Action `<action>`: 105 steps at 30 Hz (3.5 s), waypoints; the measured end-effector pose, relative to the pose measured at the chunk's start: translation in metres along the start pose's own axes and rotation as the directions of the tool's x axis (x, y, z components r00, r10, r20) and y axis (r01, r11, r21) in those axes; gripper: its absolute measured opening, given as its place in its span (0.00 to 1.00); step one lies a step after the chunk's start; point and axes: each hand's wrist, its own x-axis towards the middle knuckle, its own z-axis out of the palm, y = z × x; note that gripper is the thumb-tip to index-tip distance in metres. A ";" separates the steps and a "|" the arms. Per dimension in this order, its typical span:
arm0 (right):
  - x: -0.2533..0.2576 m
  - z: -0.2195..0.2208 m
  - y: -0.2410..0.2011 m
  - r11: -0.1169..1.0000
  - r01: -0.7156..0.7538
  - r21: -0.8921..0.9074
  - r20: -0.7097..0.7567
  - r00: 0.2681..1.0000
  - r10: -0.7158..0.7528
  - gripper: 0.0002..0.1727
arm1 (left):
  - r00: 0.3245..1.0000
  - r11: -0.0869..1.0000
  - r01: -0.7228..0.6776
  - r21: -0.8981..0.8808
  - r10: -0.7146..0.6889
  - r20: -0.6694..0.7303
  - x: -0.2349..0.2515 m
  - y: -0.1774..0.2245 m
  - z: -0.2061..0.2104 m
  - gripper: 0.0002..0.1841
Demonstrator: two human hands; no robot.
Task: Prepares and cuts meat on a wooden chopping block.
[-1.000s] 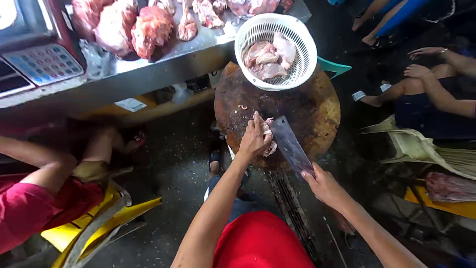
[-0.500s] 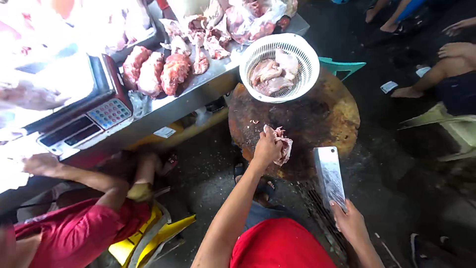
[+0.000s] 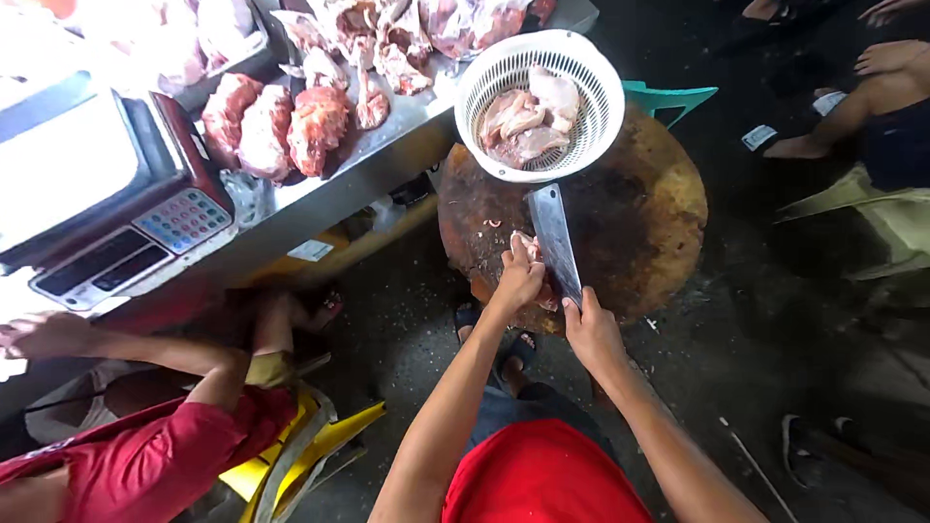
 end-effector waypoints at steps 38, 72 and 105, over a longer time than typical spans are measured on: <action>-0.048 -0.073 0.002 0.950 -0.169 -0.261 0.292 0.925 0.245 0.24 | 0.985 0.987 -0.130 -0.092 0.119 -0.125 -0.015 -0.010 0.010 0.38; -0.048 -0.021 -0.028 0.931 -0.285 -0.229 0.185 0.926 0.329 0.23 | 0.991 0.970 -0.101 0.222 0.079 0.107 0.015 0.021 -0.022 0.32; -0.009 -0.027 -0.065 0.870 -0.486 -0.080 0.235 0.839 0.491 0.23 | 0.974 0.925 -0.131 0.356 0.052 0.222 0.078 0.061 -0.019 0.30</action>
